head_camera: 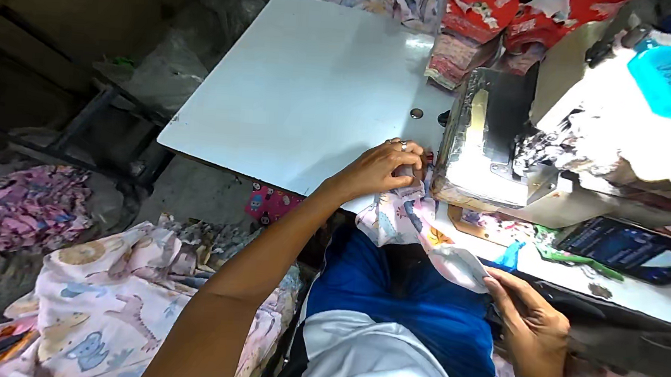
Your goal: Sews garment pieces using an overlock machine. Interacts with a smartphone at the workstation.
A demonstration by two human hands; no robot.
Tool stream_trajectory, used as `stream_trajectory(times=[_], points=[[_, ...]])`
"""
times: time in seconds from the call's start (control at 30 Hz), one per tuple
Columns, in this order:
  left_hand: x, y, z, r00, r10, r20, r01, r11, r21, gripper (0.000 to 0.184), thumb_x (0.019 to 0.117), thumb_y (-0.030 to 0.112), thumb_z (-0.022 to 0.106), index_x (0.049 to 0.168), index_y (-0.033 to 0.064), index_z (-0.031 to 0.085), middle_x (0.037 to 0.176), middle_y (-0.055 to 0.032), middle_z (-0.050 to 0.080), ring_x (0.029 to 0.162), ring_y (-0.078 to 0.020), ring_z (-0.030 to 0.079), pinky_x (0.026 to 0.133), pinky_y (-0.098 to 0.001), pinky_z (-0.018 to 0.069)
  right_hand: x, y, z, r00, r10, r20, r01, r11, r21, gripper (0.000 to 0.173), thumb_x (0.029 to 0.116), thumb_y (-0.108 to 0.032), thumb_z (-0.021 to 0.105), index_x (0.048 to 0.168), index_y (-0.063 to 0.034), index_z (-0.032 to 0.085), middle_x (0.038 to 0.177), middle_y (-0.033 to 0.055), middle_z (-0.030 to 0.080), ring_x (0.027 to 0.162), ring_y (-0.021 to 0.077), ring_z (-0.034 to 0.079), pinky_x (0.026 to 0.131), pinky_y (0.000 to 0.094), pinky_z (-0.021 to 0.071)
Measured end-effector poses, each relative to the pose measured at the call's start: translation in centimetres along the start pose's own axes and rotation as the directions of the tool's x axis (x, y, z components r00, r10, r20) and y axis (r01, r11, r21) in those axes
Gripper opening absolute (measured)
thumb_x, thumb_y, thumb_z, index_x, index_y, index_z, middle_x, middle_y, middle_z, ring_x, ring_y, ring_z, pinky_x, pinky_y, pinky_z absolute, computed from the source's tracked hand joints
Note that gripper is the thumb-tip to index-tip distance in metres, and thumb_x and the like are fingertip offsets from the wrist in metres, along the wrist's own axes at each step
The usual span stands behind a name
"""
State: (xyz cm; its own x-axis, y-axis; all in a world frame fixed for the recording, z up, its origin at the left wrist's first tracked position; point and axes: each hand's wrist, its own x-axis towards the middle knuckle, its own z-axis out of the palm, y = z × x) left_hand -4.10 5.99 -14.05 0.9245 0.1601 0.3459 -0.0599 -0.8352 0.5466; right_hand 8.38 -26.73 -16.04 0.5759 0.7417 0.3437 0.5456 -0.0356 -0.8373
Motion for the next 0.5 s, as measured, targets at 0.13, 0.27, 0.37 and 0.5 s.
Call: stream_trajectory(times=[0.13,0.27,0.37,0.5], points=[[0.9,5.5,-2.6,0.997,0.013,-0.079,-0.017,0.999,-0.050,0.015,0.0982,0.018,0.066,0.101,0.0028,0.070,0.081,-0.0035,0.066,0.064,-0.0043,0.055,0.059,-0.0174,0.0445,0.4,1.5,-0.2,0.999,-0.026,0.021,0.033,0.907,-0.419,0.026,0.1008,-0.017,0.060,0.112,0.0005,0.075,0.105,0.0158,0.075,0.097,0.0264,0.072,0.088,0.0407,0.0571],[2.8,10.7,-3.0,0.989,0.144,0.021,-0.146,0.972,0.184,0.019,0.1002,0.023,0.062,0.098,0.0067,0.072,0.079,-0.0051,0.065,0.069,-0.0148,0.060,0.065,-0.0282,0.0467,3.9,-1.0,0.9,0.985,-0.172,-0.013,0.163,0.953,-0.254,0.042,0.0984,-0.029,0.067,0.127,0.0020,0.069,0.123,0.0193,0.069,0.116,0.0263,0.066,0.102,0.0372,0.0509],[4.3,12.2,-2.9,0.975,0.219,0.031,-0.220,0.943,0.250,0.018,0.1001,0.021,0.062,0.098,0.0062,0.072,0.080,-0.0076,0.066,0.072,-0.0184,0.062,0.066,-0.0297,0.0476,6.7,-2.1,1.5,0.980,-0.199,0.002,0.199,0.980,0.000,0.035,0.0972,-0.024,0.069,0.123,-0.0005,0.068,0.121,0.0107,0.067,0.113,0.0097,0.064,0.099,0.0253,0.0519],[4.0,13.6,-2.7,0.978,0.131,-0.161,-0.075,0.947,0.311,0.017,0.1012,0.016,0.061,0.109,0.0039,0.070,0.107,-0.0143,0.068,0.085,-0.0224,0.067,0.071,-0.0341,0.0547,8.5,-2.7,2.0,0.989,-0.142,-0.029,0.144,0.988,0.048,0.016,0.1040,-0.019,0.059,0.104,-0.0044,0.066,0.083,0.0001,0.066,0.071,-0.0004,0.062,0.067,0.0167,0.0527]])
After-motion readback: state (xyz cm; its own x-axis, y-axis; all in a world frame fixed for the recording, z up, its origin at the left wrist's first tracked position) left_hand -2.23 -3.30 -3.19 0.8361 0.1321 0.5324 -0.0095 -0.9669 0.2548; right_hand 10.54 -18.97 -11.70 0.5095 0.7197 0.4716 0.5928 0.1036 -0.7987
